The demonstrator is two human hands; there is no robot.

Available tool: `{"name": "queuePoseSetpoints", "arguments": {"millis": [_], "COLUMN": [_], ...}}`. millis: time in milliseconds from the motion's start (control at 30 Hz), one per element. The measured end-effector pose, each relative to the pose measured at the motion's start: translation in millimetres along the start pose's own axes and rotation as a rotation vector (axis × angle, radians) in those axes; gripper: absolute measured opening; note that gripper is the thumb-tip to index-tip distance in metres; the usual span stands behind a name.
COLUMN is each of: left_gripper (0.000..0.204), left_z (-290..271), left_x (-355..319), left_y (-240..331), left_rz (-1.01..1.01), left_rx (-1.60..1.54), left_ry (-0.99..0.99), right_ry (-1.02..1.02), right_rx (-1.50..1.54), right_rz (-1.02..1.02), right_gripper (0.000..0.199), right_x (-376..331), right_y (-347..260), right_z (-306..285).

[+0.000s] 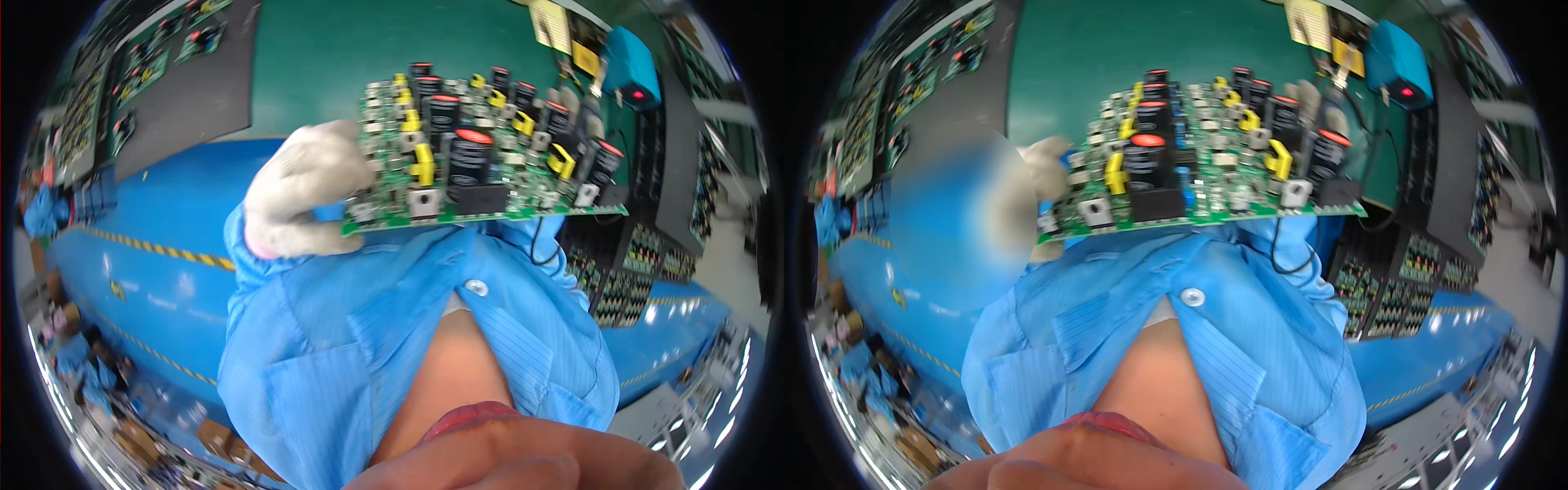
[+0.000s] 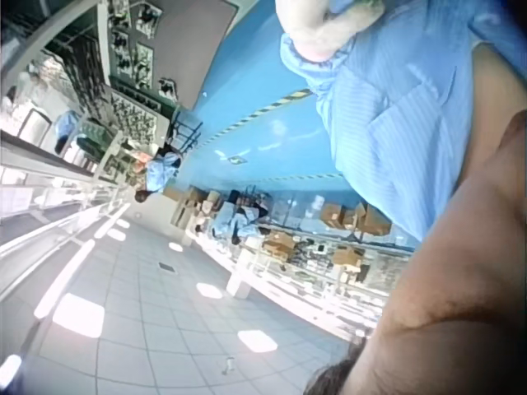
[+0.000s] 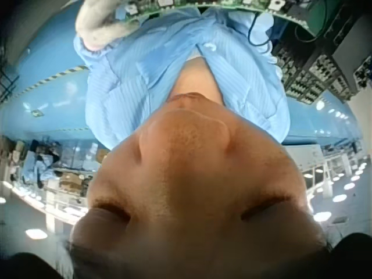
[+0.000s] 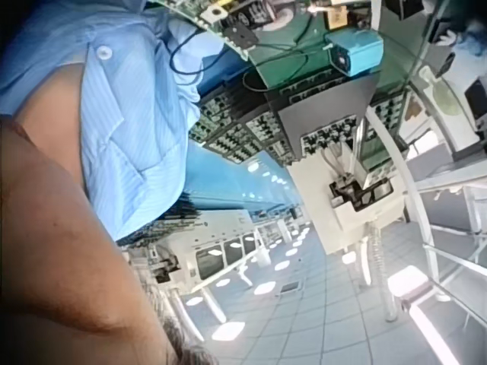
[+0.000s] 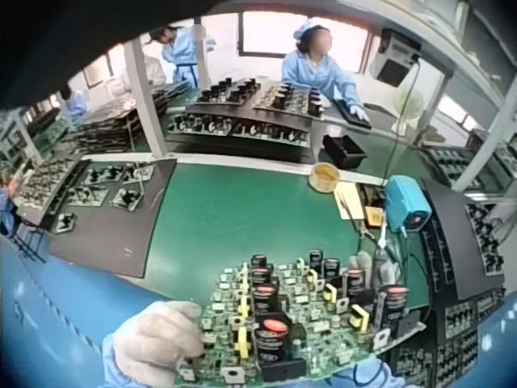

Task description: Soldering components onto a printed circuit board at a factory assembly station.

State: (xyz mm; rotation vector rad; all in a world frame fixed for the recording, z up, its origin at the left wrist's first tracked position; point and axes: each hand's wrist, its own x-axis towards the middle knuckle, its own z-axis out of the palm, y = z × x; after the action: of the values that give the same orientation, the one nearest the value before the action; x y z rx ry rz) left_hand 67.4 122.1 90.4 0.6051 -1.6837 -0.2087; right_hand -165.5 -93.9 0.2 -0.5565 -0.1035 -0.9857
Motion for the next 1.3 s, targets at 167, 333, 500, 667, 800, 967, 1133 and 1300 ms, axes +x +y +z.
{"name": "queuePoseSetpoints", "arguments": {"millis": [167, 333, 500, 667, 800, 967, 1133, 1300], "left_gripper": [0.020, 0.016, 0.018, 0.019, 0.051, 0.048, 0.043, 0.037], "left_z": [-8, -8, -3, 0, 3, -9, -16, -26], "left_x": [-14, -11, -12, 15, 53, 29, -23, -54], "left_y": [3, -2, -1, 10, 5, -28, -80, -107], "left_rz": [-0.065, -0.069, -0.082, -0.363, -0.753, -0.997, -1.038, -1.083], "left_rx": [-0.078, -0.027, -0.075, 0.065, 0.306, -0.072, -0.350, -0.573], "left_ry": [-0.086, -0.102, -0.049, 0.233, 0.809, 0.865, 0.968, 1.048], "right_ry": [0.060, 0.068, -0.050, 0.224, 0.238, 0.129, 0.159, 0.177], "right_rx": [-0.312, -0.450, -0.489, -0.402, -1.136, -1.455, -1.614, -1.553], "right_rz": [-0.181, -0.277, -0.212, -0.403, -0.499, -0.179, -0.021, 0.048], "right_gripper": [0.032, 0.044, 0.049, 0.039, 0.060, 0.077, 0.076, 0.070], "right_x": [7, 2, 8, 62, 67, 69, 71, 81], "right_y": [18, 21, 9, 28, 30, 14, 22, 32], "right_z": [15, 21, 2, 42, 81, 62, 35, 7]}}
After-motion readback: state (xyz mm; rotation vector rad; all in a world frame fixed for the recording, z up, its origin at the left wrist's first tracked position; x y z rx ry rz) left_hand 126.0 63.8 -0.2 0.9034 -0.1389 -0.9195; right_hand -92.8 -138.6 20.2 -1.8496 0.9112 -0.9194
